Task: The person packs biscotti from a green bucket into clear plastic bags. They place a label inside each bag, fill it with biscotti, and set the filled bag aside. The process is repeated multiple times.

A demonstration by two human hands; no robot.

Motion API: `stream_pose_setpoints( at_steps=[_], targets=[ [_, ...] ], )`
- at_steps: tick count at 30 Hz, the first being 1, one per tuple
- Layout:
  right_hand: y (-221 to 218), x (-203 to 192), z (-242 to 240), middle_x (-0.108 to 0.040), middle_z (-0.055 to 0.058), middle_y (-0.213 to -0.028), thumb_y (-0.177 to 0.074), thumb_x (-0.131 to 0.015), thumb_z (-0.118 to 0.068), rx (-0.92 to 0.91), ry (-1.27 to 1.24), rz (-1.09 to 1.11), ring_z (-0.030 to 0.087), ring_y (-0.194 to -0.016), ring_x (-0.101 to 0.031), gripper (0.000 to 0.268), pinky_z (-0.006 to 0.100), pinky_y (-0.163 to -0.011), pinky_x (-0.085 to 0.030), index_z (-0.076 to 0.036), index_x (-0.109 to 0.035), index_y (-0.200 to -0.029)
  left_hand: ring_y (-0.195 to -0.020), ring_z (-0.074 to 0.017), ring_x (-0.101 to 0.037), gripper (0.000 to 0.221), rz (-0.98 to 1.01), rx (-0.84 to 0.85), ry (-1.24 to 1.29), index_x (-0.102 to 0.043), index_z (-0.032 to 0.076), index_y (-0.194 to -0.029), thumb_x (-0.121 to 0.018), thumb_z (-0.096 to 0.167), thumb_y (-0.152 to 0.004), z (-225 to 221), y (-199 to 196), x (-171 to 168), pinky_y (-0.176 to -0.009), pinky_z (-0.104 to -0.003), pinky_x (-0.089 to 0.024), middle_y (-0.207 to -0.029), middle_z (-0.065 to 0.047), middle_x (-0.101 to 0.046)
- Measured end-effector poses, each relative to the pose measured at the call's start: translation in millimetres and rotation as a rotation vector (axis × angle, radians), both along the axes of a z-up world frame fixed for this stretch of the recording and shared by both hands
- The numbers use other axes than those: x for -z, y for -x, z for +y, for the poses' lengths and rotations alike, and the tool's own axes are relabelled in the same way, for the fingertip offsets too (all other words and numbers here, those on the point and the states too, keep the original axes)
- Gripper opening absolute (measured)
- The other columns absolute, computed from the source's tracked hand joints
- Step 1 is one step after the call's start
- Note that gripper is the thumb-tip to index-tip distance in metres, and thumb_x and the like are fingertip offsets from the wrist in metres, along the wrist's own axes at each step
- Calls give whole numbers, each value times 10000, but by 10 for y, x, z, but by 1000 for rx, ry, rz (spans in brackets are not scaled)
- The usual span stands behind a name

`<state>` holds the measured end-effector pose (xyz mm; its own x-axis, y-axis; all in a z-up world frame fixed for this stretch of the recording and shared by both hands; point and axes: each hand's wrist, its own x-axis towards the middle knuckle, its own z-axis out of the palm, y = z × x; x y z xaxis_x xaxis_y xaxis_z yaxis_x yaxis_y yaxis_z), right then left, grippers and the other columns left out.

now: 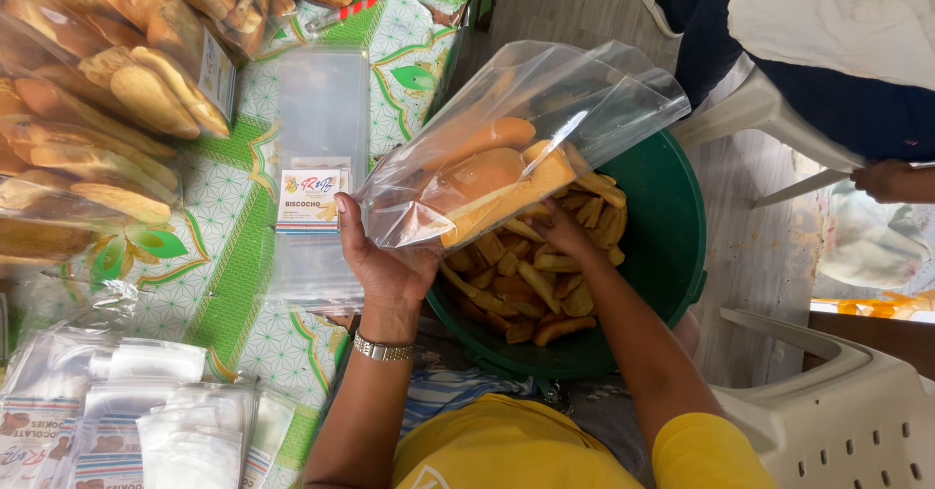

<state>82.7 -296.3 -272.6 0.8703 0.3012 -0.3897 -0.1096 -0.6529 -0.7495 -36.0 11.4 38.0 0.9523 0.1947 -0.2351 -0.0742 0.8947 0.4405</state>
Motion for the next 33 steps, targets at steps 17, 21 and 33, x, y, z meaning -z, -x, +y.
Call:
stream_pose_setpoints(
  at_steps=[17,21,33],
  targets=[
    [277,-1117,-382,-649,73,-1325,-821,-766,-50,399,-490,19,179,-1007,-711,619,314,-723,-631,-126,-584,-1407,-1296,-341,-575,794,-14,-41,-43,-488,25,-1474,-624,610,-954,-13,46,265,-1102,-528,-494,-1386,-178,-582],
    [392,-2471,-1022,-617,68,-1410,-897,-743,-40,658,-467,-329,203,-1215,-682,584,345,-865,-663,-120,-571,-1449,-1328,-325,-570,783,-59,3,-88,-472,57,-1480,-689,549,-911,-18,11,396,-1123,-511,-482,-1422,-154,-582],
    [883,-4319,-679,-536,103,-1455,-881,-726,-83,-279,-96,-590,237,-1322,-575,450,334,-1038,-563,-92,-639,-1323,-1419,-338,-463,927,-130,313,-143,-331,161,-1579,-748,557,-852,-283,-13,507,-1160,-526,-428,-1544,-143,-437]
  ],
)
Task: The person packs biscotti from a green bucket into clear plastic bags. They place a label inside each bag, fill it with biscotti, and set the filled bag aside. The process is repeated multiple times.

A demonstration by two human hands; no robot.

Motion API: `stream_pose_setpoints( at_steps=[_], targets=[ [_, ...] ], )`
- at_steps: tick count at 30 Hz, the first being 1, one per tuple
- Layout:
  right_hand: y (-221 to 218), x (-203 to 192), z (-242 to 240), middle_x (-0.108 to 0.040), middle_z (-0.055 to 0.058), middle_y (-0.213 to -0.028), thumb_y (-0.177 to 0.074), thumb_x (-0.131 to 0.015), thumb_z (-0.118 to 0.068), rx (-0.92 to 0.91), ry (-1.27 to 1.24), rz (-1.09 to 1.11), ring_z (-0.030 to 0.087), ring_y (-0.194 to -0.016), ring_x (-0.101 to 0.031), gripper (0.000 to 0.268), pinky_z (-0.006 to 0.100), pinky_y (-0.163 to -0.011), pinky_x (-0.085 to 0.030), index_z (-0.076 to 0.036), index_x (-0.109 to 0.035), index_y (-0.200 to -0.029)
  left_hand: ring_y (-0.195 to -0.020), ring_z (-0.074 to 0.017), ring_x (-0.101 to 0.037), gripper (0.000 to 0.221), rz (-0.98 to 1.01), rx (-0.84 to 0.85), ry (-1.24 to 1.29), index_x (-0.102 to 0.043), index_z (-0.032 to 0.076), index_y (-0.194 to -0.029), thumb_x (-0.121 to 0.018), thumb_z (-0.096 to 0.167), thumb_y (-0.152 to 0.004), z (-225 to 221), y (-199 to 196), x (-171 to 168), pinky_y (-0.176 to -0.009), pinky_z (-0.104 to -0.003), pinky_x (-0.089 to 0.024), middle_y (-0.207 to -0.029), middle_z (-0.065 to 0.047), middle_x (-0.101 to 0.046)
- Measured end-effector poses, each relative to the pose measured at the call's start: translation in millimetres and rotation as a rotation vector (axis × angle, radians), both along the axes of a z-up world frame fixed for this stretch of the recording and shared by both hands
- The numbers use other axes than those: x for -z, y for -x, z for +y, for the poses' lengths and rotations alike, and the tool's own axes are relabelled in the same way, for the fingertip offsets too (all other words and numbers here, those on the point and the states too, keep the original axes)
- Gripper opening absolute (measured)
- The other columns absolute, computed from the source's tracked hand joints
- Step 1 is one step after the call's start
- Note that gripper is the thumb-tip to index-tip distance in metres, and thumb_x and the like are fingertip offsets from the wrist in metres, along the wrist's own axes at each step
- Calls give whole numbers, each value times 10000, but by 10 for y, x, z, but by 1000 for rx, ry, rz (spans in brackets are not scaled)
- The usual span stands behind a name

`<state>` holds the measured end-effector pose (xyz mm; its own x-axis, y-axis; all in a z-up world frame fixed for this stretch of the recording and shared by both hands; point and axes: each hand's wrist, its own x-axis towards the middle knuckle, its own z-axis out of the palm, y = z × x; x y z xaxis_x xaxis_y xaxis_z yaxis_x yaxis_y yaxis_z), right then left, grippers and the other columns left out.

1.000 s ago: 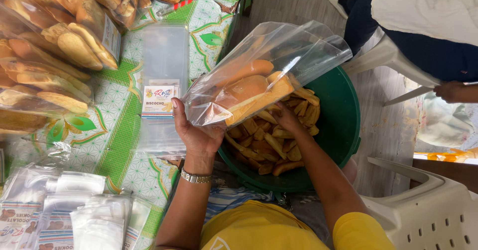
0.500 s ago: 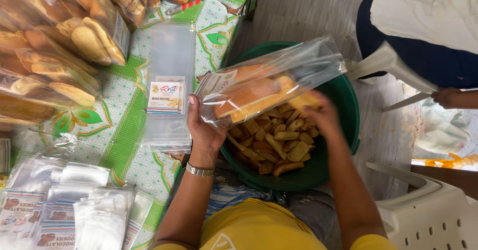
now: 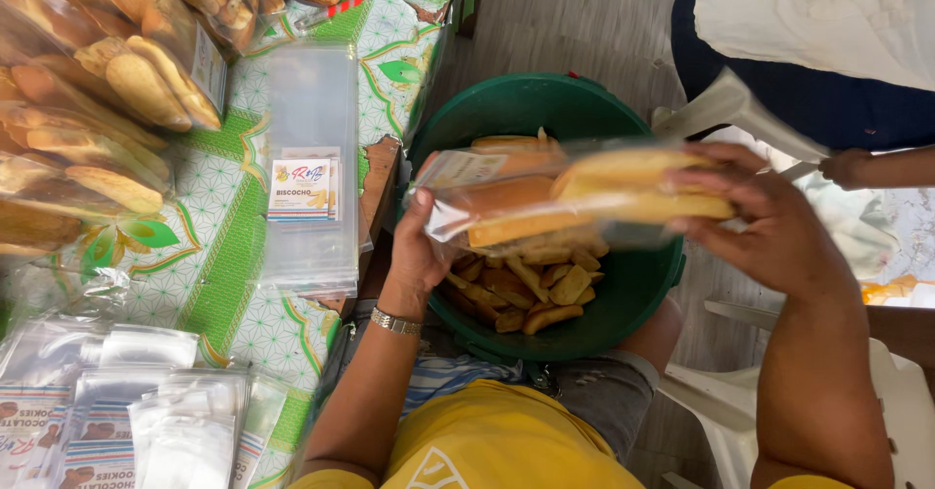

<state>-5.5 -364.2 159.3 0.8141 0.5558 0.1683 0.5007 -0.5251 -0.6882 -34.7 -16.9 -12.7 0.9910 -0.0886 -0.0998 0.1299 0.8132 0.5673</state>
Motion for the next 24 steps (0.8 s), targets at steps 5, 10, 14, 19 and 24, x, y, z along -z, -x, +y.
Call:
stream_pose_setpoints(
  at_steps=[5,10,14,19,24],
  targets=[
    [86,44,532,-543,81,-1535,-1029,-552,-264,-274,-57,607,235,-1376,-530,450,361,-1132,-413,-142,-576,-1461,-1520,-329,-385,1116,-158,214,39,-198,133,-1674,-723,683,-858,-112,85,56,-1256,-448,-333,-1678,-157,-322],
    [259,316,709,-715,61,-1379,-979,-596,-325,305,210,864,250,-1090,-722,458,367,-1008,-550,-199,-643,-1416,-1565,-273,-342,1239,-272,240,-24,-153,141,-1695,-759,727,-788,-61,148,147,-1292,-409,-312,-1718,-107,-266],
    [409,437,560,-499,149,-1538,-1017,-548,-226,-16,-518,974,232,-1244,-632,507,448,-975,-593,-40,-493,-1486,-1452,-323,-418,1170,-186,294,-80,-181,120,-1673,-796,594,-798,-81,133,152,-1221,-451,-356,-1583,-201,-368],
    [429,519,499,-470,226,-1452,-972,-567,-201,190,-724,993,332,-1125,-730,521,435,-949,-606,-19,-442,-1444,-1442,-365,-469,1070,-143,175,37,-291,-11,-1625,-781,477,-809,-92,61,136,-1221,-482,-390,-1572,-246,-432],
    [340,577,494,-615,280,-1314,-1052,-483,-282,329,-577,859,360,-993,-727,579,431,-856,-607,-85,-407,-1591,-1453,-358,-450,1035,-142,158,33,-279,38,-1629,-761,432,-802,-110,28,162,-1234,-468,-369,-1592,-219,-415]
  ],
)
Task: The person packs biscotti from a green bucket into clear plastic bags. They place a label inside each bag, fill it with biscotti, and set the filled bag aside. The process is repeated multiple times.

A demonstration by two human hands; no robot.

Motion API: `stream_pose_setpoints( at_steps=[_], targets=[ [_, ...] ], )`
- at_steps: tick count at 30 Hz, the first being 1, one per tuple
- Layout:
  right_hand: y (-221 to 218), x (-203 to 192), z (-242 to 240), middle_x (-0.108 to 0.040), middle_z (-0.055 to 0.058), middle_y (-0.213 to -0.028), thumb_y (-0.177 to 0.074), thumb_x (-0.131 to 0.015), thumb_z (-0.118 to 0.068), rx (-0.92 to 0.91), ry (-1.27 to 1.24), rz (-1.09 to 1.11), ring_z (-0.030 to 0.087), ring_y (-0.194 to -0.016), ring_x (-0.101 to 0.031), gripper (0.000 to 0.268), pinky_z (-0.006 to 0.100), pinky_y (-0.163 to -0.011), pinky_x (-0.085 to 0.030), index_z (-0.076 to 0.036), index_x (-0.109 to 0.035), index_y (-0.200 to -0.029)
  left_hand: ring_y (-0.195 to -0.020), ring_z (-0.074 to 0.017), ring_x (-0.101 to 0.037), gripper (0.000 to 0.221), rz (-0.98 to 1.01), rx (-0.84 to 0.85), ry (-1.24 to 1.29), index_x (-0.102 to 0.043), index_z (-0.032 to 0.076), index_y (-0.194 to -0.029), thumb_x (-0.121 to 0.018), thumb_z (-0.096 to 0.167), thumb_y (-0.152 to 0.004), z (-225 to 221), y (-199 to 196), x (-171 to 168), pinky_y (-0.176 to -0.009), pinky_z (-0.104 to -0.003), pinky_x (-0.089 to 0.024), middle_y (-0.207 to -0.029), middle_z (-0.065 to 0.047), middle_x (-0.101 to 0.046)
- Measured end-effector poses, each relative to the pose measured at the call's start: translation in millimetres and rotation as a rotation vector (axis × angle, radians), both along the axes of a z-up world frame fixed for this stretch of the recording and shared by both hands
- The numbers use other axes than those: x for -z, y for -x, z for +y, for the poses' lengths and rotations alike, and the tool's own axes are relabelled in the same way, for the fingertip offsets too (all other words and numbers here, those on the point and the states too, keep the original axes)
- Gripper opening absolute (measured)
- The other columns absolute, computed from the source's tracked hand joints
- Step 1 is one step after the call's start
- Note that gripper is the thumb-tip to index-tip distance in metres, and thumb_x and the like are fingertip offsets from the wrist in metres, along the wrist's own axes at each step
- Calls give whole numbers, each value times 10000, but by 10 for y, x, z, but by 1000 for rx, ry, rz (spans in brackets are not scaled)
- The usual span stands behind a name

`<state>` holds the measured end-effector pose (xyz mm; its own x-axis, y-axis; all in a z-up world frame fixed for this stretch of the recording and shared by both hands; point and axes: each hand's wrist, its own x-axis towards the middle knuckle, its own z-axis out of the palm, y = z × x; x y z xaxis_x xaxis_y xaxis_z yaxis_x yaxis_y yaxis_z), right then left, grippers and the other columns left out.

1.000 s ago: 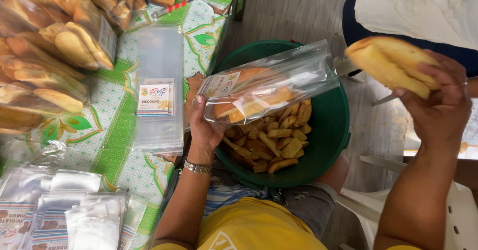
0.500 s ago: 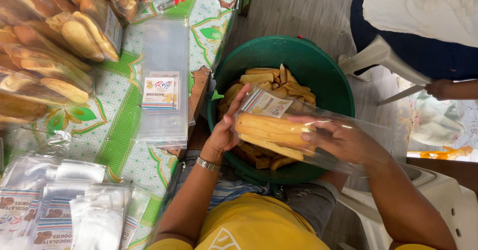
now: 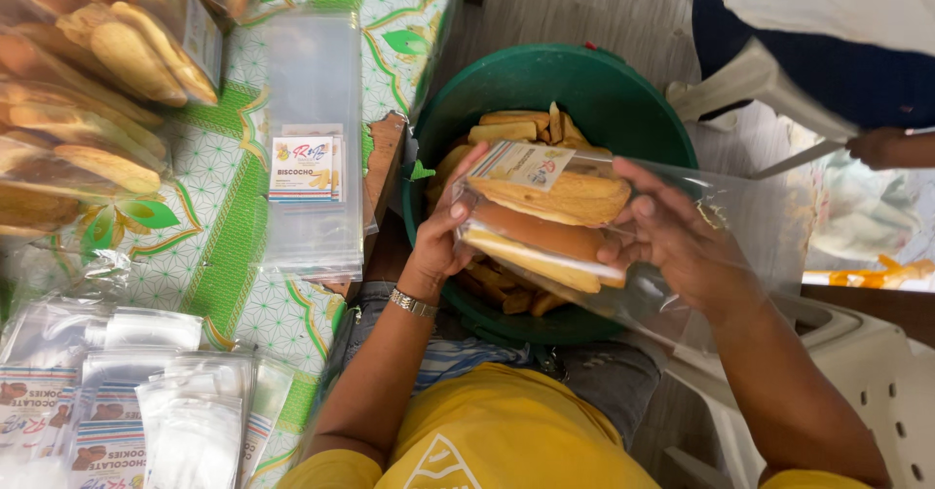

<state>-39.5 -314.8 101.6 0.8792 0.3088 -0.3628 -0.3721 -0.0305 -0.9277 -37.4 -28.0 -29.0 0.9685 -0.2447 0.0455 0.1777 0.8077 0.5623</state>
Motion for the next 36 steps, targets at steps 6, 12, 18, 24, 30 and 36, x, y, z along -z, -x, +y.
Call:
stream_pose_setpoints(
  at_steps=[6,12,18,24,30,36],
  targets=[
    [-163,-77,-661,-702,251,-1226,-1069,-512,-237,-23,-236,-453,325,-949,-759,586,412,-850,-658,-60,-389,-1614,-1404,-341,-508,796,171,-247,158,-436,43,-1548,-684,463,-919,142,-123,-9,-1222,-518,-401,-1502,-154,-527],
    [-958,1403,-737,-716,86,-1244,-1007,-590,-65,258,276,-246,174,-1094,-711,361,295,-810,-624,-82,-643,-1364,-1357,-312,-541,649,298,-234,344,-523,199,-1463,-649,527,-917,186,-173,-60,-1132,-582,-430,-1454,-46,-582],
    [-1298,3316,-379,-702,90,-1266,-1005,-598,-93,-155,930,5,184,-1115,-698,370,308,-835,-610,-89,-634,-1373,-1403,-311,-526,683,290,-229,329,-535,173,-1479,-633,590,-948,174,-149,-120,-1198,-552,-418,-1489,-68,-580],
    [-1574,3559,-583,-689,93,-1288,-1003,-606,-120,-120,984,33,194,-1135,-685,381,322,-860,-595,-95,-626,-1383,-1404,-304,-523,659,339,-310,318,-536,179,-1461,-619,588,-951,228,-173,-138,-1192,-549,-419,-1480,-55,-574],
    [-1820,3579,-731,-675,97,-1309,-1001,-614,-148,130,1136,44,204,-1155,-672,394,335,-885,-581,-102,-617,-1392,-1407,-305,-517,660,320,-345,273,-548,183,-1456,-612,594,-944,269,-164,-121,-1186,-551,-417,-1499,-67,-557],
    [-1700,3695,-545,-662,101,-1331,-999,-623,-175,46,1210,83,213,-1175,-659,408,348,-910,-567,-109,-609,-1401,-1413,-335,-510,674,330,-345,292,-508,188,-1463,-610,600,-940,298,-183,-142,-1187,-576,-409,-1503,-71,-550]
  ],
)
